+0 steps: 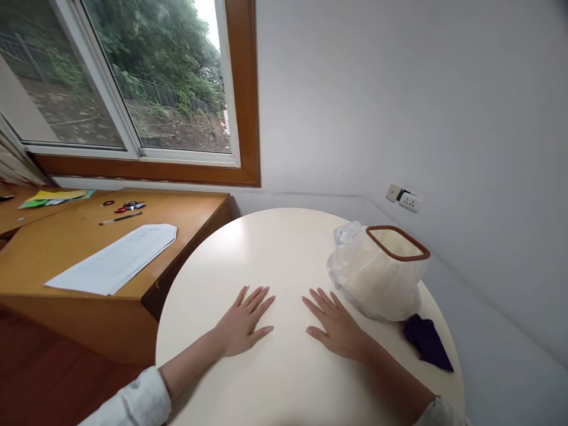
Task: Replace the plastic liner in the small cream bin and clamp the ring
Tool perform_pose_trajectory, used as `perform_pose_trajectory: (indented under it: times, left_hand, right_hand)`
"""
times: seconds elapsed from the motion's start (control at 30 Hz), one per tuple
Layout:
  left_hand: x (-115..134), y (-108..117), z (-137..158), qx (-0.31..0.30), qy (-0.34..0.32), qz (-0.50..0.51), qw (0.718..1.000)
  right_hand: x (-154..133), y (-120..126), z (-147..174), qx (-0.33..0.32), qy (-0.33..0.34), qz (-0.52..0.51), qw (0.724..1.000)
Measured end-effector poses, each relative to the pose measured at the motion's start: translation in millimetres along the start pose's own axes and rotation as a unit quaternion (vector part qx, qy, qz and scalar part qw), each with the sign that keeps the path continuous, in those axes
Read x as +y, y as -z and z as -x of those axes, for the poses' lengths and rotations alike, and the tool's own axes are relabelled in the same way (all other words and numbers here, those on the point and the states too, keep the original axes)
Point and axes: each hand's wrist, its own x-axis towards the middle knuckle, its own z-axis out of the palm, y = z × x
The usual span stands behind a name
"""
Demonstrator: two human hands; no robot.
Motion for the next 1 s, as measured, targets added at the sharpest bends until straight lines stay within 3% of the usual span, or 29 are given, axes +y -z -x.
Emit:
perform_pose_trajectory:
  times: [0.17, 0.37, 1.0]
  left_hand:
    - [-0.6, -4.9, 1.2, 0.001, 0.007, 0.012, 1.0]
    - [0.3, -2.1, 1.3, -0.017, 0.027, 0.037, 0.999]
    - [0.1, -1.4, -0.4, 0.008, 0.023, 0.033, 0.999]
  right_hand:
    - [-1.7, -10.6, -2.4, -0.021, -0.024, -0.01, 0.999]
    - [-3.2, -8.0, -2.9, -0.011, -0.024, -0.016, 1.0]
    - [-4.4, -1.8, -2.9, -0.008, -0.026, -0.038, 0.999]
